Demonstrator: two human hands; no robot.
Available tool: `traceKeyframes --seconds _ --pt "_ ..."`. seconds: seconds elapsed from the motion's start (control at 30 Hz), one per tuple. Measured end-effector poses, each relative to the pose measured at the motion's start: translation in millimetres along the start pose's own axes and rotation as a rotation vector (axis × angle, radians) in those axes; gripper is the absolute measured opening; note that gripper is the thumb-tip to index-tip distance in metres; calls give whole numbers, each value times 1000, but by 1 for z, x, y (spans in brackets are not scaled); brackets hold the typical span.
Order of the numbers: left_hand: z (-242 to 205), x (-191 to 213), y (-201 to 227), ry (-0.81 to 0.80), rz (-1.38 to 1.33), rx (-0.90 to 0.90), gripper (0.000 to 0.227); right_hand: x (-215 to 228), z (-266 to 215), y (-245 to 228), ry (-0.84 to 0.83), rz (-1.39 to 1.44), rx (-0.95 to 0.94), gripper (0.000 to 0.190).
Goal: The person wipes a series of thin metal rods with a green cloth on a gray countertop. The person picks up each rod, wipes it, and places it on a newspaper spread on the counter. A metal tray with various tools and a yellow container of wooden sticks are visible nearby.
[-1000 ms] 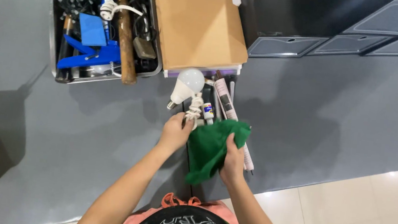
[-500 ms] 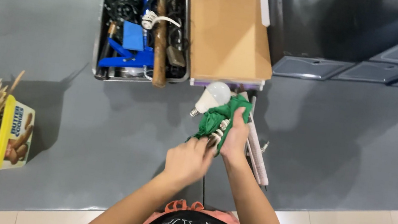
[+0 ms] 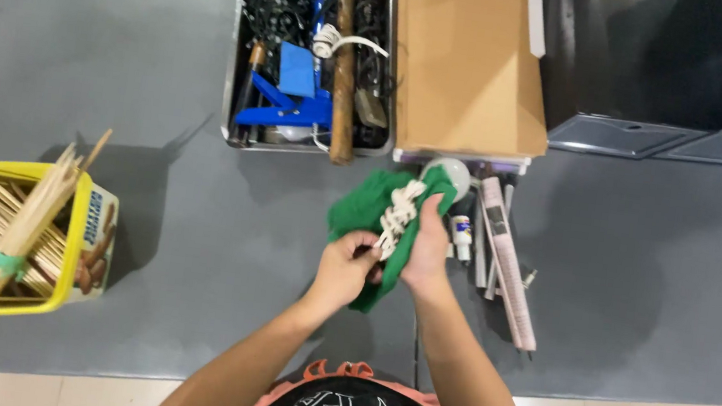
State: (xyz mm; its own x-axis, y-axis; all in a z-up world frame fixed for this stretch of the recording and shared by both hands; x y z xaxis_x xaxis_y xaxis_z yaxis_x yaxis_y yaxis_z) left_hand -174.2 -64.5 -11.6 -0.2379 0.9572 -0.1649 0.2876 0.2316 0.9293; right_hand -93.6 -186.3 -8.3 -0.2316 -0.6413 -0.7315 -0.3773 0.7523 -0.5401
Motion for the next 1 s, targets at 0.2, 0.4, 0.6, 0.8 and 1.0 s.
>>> traceKeyframes --seconds 0.2,0.4,0.6,0.8,1.0 --pt "-8 25 41 105 158 -68 16 -34 9 15 207 -246 235 44" --pt "15 55 57 165 471 -302 22 -74 14 25 125 -449 511 35" --pt "56 90 58 150 306 -315 23 -80 55 10 220 -494 485 39" --pt "175 153 139 399 754 -809 25 -110 71 -31 261 -198 419 48" --pt "298 149 166 562 1062 -651 21 -93 84 -18 325 -200 315 45"
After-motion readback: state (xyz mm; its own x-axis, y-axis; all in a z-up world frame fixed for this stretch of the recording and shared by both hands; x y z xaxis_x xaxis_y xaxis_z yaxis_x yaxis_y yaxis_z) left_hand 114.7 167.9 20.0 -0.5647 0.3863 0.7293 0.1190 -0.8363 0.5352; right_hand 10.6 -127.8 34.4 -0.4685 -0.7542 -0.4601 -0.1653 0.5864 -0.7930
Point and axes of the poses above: each hand's wrist, its own z-axis towards the middle knuckle, its own x-axis out of the back of the hand, y = z × x, the point moved 4 cm from there along z, towards the middle knuckle, and after that the axes turned 8 degrees about y, right-handed, at the moved point
